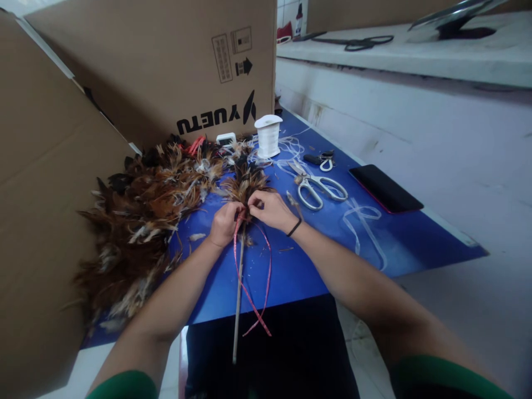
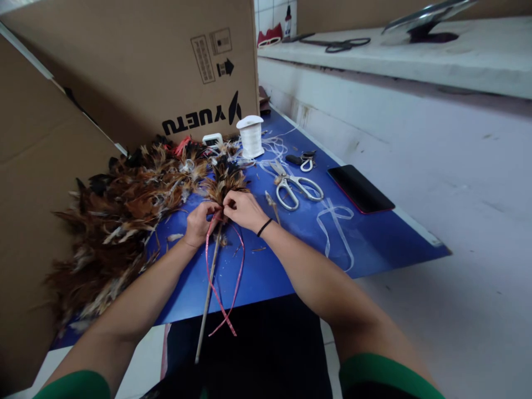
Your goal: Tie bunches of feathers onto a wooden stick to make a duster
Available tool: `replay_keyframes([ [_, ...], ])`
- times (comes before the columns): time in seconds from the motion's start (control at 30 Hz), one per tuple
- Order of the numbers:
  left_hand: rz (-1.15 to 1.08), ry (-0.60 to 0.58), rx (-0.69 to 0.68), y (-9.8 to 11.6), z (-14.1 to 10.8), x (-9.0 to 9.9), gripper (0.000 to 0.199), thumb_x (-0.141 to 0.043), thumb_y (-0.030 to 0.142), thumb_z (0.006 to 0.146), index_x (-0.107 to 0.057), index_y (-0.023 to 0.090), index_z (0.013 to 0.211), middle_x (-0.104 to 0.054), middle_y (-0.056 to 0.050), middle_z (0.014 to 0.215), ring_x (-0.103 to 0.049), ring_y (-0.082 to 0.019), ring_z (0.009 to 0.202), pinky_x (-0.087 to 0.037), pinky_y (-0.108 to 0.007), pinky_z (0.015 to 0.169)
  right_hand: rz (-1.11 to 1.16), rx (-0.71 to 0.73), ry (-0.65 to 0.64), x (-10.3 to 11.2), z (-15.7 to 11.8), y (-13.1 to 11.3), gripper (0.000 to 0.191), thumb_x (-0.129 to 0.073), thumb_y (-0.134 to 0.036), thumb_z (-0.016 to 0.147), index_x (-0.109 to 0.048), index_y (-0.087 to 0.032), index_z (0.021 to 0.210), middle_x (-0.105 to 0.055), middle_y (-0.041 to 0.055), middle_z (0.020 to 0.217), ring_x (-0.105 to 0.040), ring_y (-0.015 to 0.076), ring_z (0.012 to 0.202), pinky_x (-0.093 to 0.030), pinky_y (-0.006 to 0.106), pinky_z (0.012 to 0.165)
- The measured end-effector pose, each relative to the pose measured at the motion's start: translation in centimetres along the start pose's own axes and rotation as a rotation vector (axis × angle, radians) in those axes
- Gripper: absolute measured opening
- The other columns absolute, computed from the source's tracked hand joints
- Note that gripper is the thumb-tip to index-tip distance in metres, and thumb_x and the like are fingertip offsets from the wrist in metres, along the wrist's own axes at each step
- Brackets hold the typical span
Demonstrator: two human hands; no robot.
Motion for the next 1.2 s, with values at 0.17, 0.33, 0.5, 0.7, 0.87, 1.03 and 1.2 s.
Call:
replay_keyframes([
  [0.17, 0.012, -0.002, 0.001, 0.0, 0.0, 0.0, 0.009, -0.056, 0.016, 0.083, -0.052, 0.018, 0.09, -0.061, -0.001, 0.078, -0.057, -0.008, 0.067, -0.048, -0.019, 0.063, 0.192, -0.084, 0.008, -0.4, 0.1, 0.7, 0.014, -0.056, -0.014, 0.067, -0.063, -0.015, 0.08, -0.062, -0.0023, 0.067, -0.054, 0.0085, 0.058, -0.043, 0.02, 0.058],
  [0.33, 0.007, 0.0, 0.006, 0.2, 0.2, 0.1, 0.006, -0.055, 0.018, 0.083, -0.052, 0.018, 0.089, -0.062, -0.001, 0.077, -0.058, -0.009, 0.067, -0.048, -0.02, 0.063, -0.01, 0.012, -0.031, 0.0, 0.0, 0.6, 0.012, -0.057, -0.014, 0.071, -0.068, -0.016, 0.078, -0.061, -0.0008, 0.068, -0.052, 0.0083, 0.06, -0.04, 0.021, 0.061],
  [0.5, 0.003, -0.015, 0.02, 0.2, 0.2, 0.1, 0.006, -0.054, 0.02, 0.084, -0.053, 0.018, 0.09, -0.061, -0.001, 0.077, -0.058, -0.009, 0.068, -0.047, -0.02, 0.063, -0.103, 0.044, -0.029, 0.8, 0.1, -0.2, 0.011, -0.055, -0.012, 0.071, -0.065, -0.015, 0.07, -0.06, 0.0004, 0.07, -0.052, 0.0094, 0.064, -0.038, 0.021, 0.063],
  [0.7, 0.025, -0.008, 0.015, 0.1, 0.1, -0.1, 0.006, -0.054, 0.019, 0.084, -0.053, 0.018, 0.09, -0.061, -0.001, 0.076, -0.058, -0.009, 0.067, -0.048, -0.02, 0.064, -0.055, -0.056, -0.074, 0.8, 0.2, 0.1, 0.009, -0.055, -0.019, 0.074, -0.061, -0.015, 0.069, -0.059, -0.0008, 0.064, -0.049, 0.0087, 0.059, -0.036, 0.022, 0.059],
  [0.87, 0.021, -0.022, 0.033, 0.1, 0.0, 0.1, 0.007, -0.055, 0.021, 0.085, -0.054, 0.018, 0.091, -0.062, -0.001, 0.076, -0.06, -0.009, 0.068, -0.049, -0.02, 0.065, 0.032, -0.109, -0.085, 0.9, 0.2, 0.4, 0.011, -0.057, -0.023, 0.077, -0.062, -0.015, 0.072, -0.059, -0.0021, 0.059, -0.052, 0.0085, 0.056, -0.038, 0.022, 0.059],
  [1.03, 0.007, -0.07, 0.095, -0.2, -0.4, 0.5, 0.009, -0.054, 0.025, 0.086, -0.054, 0.019, 0.092, -0.066, -0.001, 0.08, -0.063, -0.011, 0.071, -0.048, -0.021, 0.066, -0.036, -0.177, -0.093, 1.4, 0.1, 0.3, 0.009, -0.063, -0.023, 0.074, -0.065, -0.016, 0.069, -0.059, -0.0022, 0.056, -0.054, 0.0097, 0.055, -0.037, 0.022, 0.058],
  [1.2, 0.073, -0.078, 0.097, -0.2, -0.4, 1.1, 0.005, -0.055, 0.025, 0.085, -0.054, 0.02, 0.088, -0.066, -0.001, 0.077, -0.062, -0.012, 0.071, -0.046, -0.021, 0.066, -0.098, -0.218, -0.106, 1.5, 0.0, 0.3, 0.011, -0.064, -0.024, 0.074, -0.066, -0.017, 0.066, -0.059, -0.0019, 0.054, -0.055, 0.0104, 0.053, -0.037, 0.022, 0.057],
])
Point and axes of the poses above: each hand's wrist, its own z-axis towards the middle knuckle, its own x-axis out of the back of the hand, y = z × x, the point moved 1 cm from there along z, towards the middle knuckle
